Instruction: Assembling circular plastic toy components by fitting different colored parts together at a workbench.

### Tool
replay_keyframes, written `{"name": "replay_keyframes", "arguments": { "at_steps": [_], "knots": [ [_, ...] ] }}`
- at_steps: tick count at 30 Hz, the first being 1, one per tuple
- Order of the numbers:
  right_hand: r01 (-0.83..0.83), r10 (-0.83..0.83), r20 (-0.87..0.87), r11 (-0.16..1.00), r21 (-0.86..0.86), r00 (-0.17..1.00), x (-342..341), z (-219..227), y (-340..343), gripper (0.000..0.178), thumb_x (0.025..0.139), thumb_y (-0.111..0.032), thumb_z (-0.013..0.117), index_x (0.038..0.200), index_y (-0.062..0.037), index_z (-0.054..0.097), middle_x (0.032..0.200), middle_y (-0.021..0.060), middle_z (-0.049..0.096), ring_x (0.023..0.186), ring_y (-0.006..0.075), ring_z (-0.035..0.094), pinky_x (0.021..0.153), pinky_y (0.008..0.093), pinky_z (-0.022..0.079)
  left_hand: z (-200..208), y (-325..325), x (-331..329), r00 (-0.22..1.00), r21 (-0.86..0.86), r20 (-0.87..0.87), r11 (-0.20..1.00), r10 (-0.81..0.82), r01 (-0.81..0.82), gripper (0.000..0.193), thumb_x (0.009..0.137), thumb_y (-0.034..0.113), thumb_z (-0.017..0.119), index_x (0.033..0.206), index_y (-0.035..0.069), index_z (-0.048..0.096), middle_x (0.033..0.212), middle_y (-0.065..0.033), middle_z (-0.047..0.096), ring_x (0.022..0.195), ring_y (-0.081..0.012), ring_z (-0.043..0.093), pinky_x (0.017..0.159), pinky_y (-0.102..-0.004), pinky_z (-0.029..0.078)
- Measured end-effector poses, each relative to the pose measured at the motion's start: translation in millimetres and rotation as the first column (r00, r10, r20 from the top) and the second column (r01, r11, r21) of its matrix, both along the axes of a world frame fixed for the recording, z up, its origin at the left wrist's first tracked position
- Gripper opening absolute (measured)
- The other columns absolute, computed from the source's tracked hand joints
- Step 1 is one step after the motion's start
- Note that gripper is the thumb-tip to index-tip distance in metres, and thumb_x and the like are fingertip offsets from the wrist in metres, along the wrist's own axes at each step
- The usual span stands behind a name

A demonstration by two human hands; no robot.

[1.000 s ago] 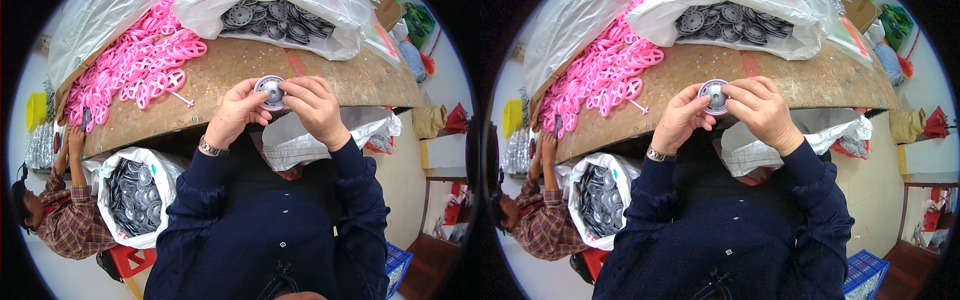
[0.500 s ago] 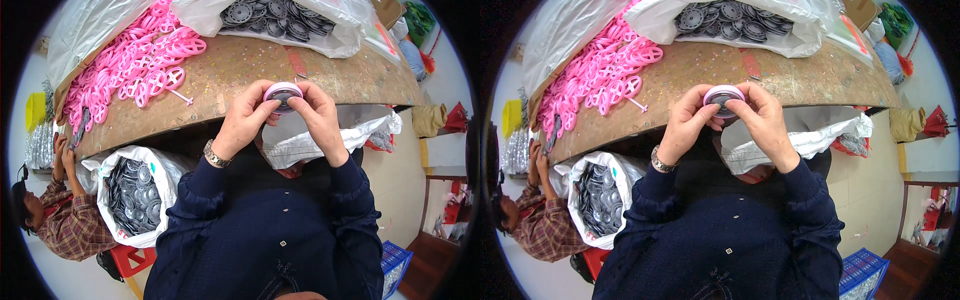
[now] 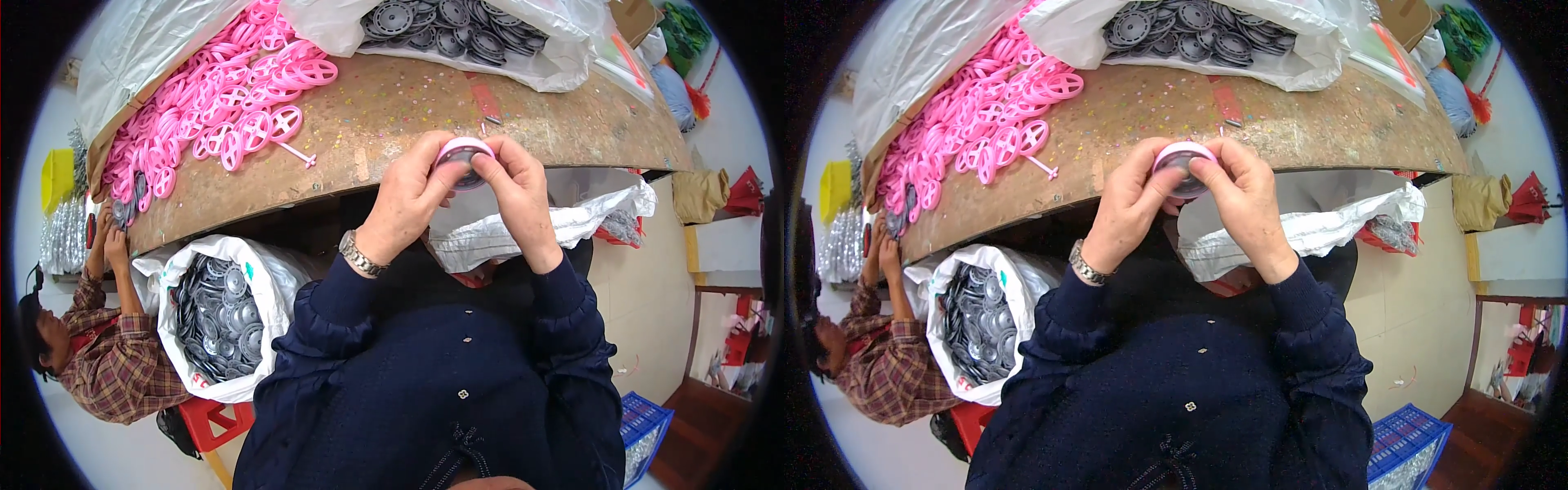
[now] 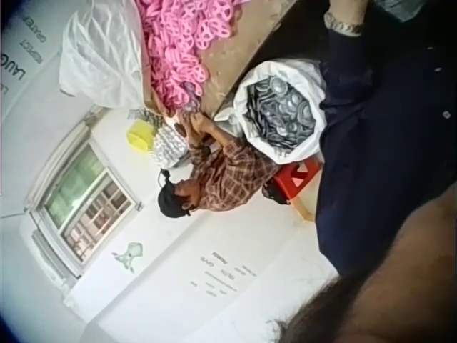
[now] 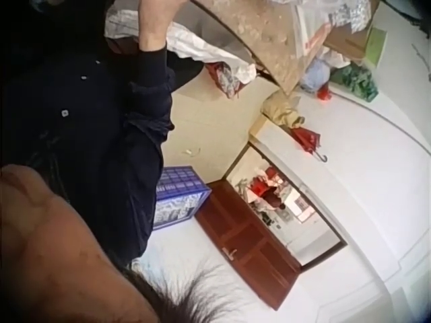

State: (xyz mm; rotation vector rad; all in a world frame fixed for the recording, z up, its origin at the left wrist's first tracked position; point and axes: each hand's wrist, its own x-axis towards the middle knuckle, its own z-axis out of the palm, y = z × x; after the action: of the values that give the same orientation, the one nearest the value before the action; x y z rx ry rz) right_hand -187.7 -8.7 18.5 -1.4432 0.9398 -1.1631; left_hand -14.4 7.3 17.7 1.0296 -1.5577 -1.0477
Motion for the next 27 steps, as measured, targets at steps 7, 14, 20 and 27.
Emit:
{"name": "replay_keyframes", "arguments": {
  "at_steps": [7,14,20,27],
  "knots": [
    [-0.026,0.026,0.030,1.000,0.016,0.999,8.6,9.2,-1.2,0.010,0.091,-0.006,0.066,0.099,-0.0010,0.061,0.087,0.0000,0.063,0.079,0.0057,0.058,0.072,0.0228,0.050,1.6,1.5,1.8,0.994,0.125,-0.097,0.990,-0.050,0.062,0.043,0.095,0.003,0.059,0.135,0.005,0.045,0.100,-0.0061,0.062,0.071,-0.0095,0.063,0.060,-0.0243,0.056],
    [-0.013,0.014,0.057,1.000,-0.015,0.998,6.9,6.8,1.3,0.011,0.090,-0.004,0.066,0.099,-0.0013,0.061,0.089,0.0008,0.063,0.081,0.0068,0.059,0.073,0.0237,0.051,0.0,7.3,-4.6,0.999,-0.030,0.000,0.999,0.037,-0.037,0.039,0.094,-0.001,0.059,0.131,0.004,0.051,0.100,-0.0064,0.064,0.066,-0.0082,0.062,0.056,-0.0221,0.054],
    [-0.086,0.086,0.009,0.995,0.047,0.996,-10.4,4.9,-0.7,0.016,0.090,-0.002,0.065,0.105,-0.0005,0.060,0.096,0.0019,0.065,0.091,0.0091,0.061,0.082,0.0259,0.051,-5.8,4.6,-4.9,0.963,-0.325,0.221,0.943,0.156,-0.078,0.048,0.089,0.007,0.067,0.134,0.005,0.052,0.105,-0.0125,0.066,0.085,-0.0225,0.067,0.075,-0.0331,0.054],
    [-0.133,-0.296,-0.700,0.862,-0.488,0.650,-72.1,7.4,-2.3,0.019,0.084,-0.011,0.071,0.097,-0.0008,0.061,0.085,0.0159,0.062,0.081,0.0311,0.063,0.074,0.0376,0.048,12.5,-18.7,75.4,0.524,-0.698,0.476,0.666,0.707,-0.264,0.040,0.088,0.022,0.069,0.122,0.002,0.061,0.120,-0.0187,0.060,0.115,-0.0355,0.053,0.101,-0.0445,0.039]
  ]
}}
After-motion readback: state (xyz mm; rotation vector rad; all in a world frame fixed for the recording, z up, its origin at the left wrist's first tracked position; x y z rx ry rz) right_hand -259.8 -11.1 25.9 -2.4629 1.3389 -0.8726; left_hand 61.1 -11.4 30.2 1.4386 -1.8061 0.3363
